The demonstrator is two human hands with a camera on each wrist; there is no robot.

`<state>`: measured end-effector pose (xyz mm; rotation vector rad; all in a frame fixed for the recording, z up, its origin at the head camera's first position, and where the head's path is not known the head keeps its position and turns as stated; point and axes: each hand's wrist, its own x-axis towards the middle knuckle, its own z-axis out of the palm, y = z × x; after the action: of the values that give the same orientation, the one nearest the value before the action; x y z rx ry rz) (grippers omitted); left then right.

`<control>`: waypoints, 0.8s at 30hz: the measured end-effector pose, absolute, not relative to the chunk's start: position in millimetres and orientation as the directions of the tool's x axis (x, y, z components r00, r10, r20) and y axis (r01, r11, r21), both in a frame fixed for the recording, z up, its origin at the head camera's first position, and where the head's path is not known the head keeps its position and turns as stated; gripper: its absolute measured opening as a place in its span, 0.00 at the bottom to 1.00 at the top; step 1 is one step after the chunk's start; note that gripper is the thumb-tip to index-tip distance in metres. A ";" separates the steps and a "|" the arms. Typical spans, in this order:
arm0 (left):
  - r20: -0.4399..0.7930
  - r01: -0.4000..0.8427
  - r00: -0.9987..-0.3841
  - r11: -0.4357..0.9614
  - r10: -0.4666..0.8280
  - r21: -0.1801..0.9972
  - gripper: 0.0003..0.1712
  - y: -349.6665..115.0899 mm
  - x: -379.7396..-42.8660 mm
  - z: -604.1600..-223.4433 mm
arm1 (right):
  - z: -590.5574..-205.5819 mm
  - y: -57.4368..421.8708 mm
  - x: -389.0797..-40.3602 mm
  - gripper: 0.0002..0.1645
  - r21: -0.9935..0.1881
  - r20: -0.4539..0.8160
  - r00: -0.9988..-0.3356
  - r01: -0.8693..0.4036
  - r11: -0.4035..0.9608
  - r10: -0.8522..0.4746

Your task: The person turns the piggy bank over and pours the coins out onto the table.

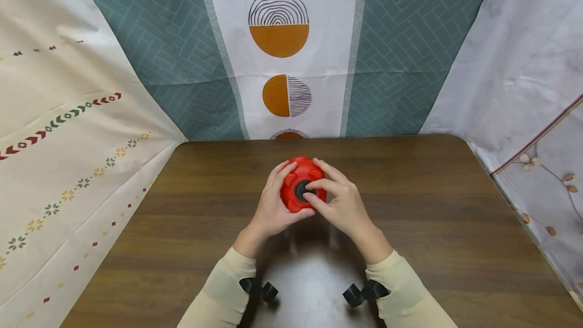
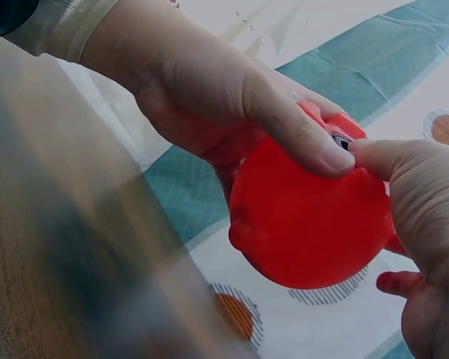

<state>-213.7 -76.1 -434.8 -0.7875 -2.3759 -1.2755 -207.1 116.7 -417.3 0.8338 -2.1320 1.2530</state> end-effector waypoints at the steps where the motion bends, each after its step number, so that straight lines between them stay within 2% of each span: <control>1: 0.523 0.607 -0.794 0.448 0.310 0.656 0.56 -76.1 -213.8 -435.4 | -418.0 116.2 -207.2 0.12 -0.565 0.704 -0.670 -0.729 0.386 -0.236; 9: 0.530 0.597 -0.798 0.485 0.285 0.639 0.56 -75.0 -214.3 -438.9 | -422.2 111.6 -207.3 0.12 -0.549 0.731 -0.658 -0.723 0.419 -0.179; 15: 0.543 0.604 -0.791 0.492 0.280 0.627 0.56 -73.7 -214.6 -440.1 | -424.8 110.6 -207.5 0.12 -0.570 0.717 -0.679 -0.703 0.425 -0.160; 24: 0.539 0.606 -0.791 0.492 0.289 0.625 0.56 -73.6 -214.1 -440.2 | -423.3 109.2 -207.7 0.13 -0.584 0.724 -0.672 -0.718 0.380 -0.157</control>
<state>-214.1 -73.6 -440.2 -0.7472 -2.3786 -1.2079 -207.7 109.2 -423.3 0.7496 -2.0737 1.2811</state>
